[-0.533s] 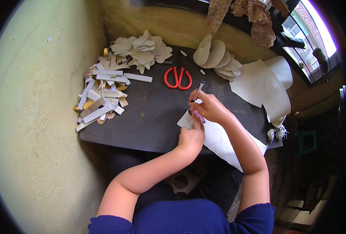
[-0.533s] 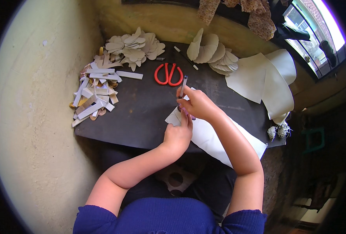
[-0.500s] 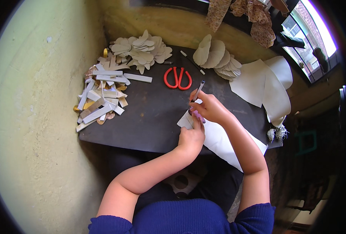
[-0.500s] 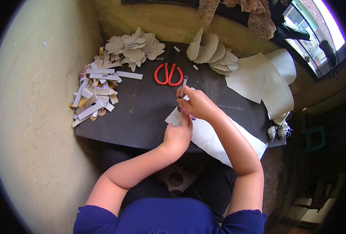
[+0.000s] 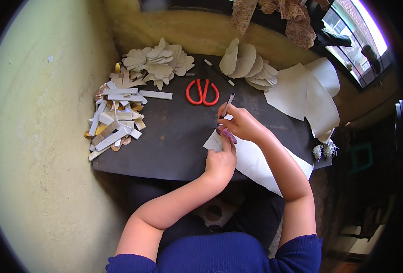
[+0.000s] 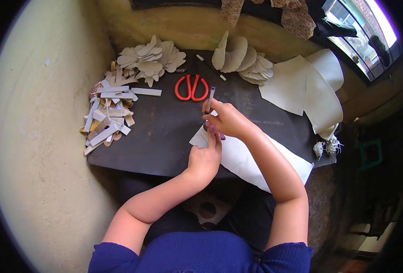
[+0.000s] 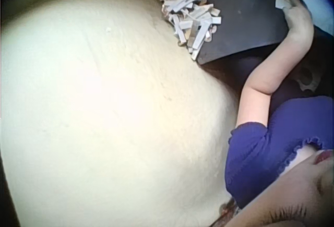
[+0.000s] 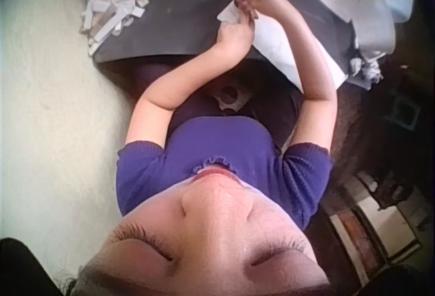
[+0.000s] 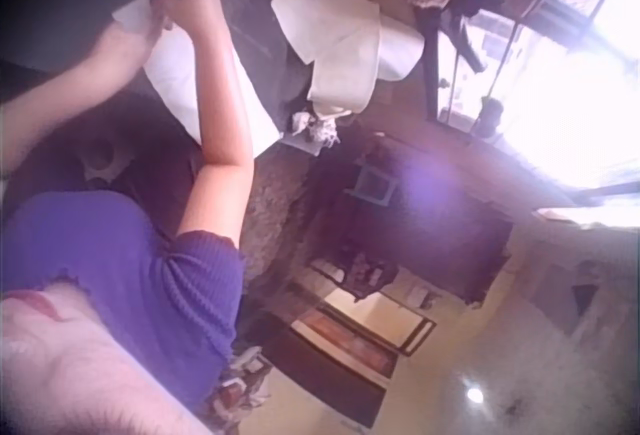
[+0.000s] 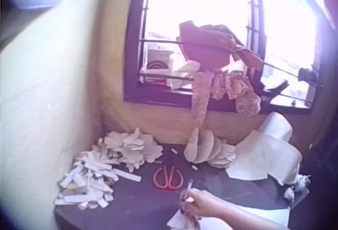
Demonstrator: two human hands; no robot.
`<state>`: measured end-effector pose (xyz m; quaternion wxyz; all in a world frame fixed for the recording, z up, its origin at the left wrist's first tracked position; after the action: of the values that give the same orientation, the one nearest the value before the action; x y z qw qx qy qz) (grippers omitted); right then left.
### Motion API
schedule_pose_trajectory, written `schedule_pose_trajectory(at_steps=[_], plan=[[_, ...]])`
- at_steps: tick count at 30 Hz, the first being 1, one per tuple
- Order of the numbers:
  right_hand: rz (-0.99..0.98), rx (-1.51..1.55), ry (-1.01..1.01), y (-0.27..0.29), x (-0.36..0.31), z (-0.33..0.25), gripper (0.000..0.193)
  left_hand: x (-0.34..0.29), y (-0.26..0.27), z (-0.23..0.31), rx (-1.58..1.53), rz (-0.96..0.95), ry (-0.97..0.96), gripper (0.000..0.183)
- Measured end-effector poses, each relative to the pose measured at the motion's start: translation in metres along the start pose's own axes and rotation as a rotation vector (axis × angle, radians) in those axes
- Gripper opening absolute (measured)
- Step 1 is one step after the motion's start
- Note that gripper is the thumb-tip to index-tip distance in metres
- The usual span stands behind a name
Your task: The person uses a purple template and a pen to trace multiple curved shapes onto a white sheet of paper. The workspace contains piles of cut paper pieces and a pair of red scissors.
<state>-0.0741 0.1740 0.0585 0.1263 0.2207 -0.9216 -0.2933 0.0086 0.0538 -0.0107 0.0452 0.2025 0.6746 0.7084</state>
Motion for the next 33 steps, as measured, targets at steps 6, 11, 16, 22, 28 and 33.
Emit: schedule_pose_trajectory(at_steps=[6, 11, 16, 22, 28, 33], plan=[[0.021, 0.011, -0.009, 0.005, -0.003, 0.004, 0.015, 0.000, 0.004, -0.002, 0.028, 0.035, -0.001, 0.067], [0.030, 0.032, -0.080, 0.009, -0.011, -0.004, 0.016, 0.002, 0.008, -0.006, -0.016, 0.012, -0.027, 0.064], [0.067, 0.073, -0.072, 0.008, -0.019, -0.002, 0.016, 0.002, 0.009, -0.006, -0.038, -0.006, -0.026, 0.062], [0.103, 0.029, -0.046, 0.007, -0.035, 0.002, 0.014, 0.003, 0.009, -0.007, 0.011, -0.043, -0.052, 0.061], [0.193, -0.039, -0.026, 0.010, -0.059, -0.003, 0.017, 0.009, 0.013, -0.015, -0.136, -0.031, -0.070, 0.044], [0.391, 0.083, -0.014, 0.012, -0.066, -0.006, 0.019, 0.029, 0.022, -0.035, -0.387, -0.077, -0.076, 0.026]])
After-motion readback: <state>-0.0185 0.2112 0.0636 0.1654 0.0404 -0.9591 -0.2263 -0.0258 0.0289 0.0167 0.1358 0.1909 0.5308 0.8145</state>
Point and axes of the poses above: each hand's wrist, its own x-axis towards the middle knuckle, its own y-axis out of the back of the hand, z = x × y, the point moved 1 cm from there along x, towards the middle knuckle, and after that the axes turned 13 degrees about y, right-handed, at the moved point
